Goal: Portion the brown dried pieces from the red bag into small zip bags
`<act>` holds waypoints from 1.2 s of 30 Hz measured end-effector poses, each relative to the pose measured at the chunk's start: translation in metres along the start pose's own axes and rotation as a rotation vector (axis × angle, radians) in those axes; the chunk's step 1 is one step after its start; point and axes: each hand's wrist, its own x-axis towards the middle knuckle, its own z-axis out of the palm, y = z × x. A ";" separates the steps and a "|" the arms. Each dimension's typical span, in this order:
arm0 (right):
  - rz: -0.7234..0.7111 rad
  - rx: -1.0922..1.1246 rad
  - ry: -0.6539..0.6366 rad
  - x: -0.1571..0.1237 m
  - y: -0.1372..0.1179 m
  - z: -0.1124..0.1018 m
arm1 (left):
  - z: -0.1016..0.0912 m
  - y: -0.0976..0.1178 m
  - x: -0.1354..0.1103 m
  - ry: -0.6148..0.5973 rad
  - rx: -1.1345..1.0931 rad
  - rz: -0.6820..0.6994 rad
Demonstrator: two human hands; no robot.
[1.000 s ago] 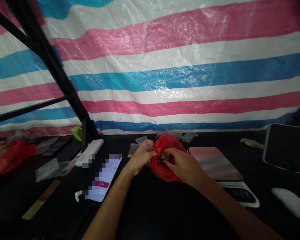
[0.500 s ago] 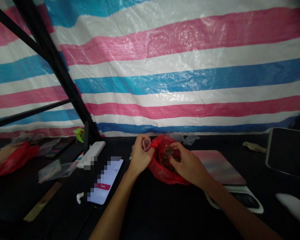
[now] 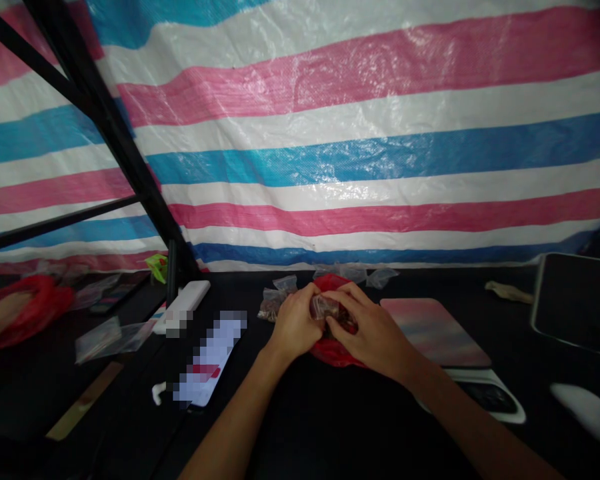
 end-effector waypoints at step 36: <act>0.056 -0.222 -0.052 0.004 0.016 -0.009 | -0.008 -0.016 0.006 0.187 0.147 -0.203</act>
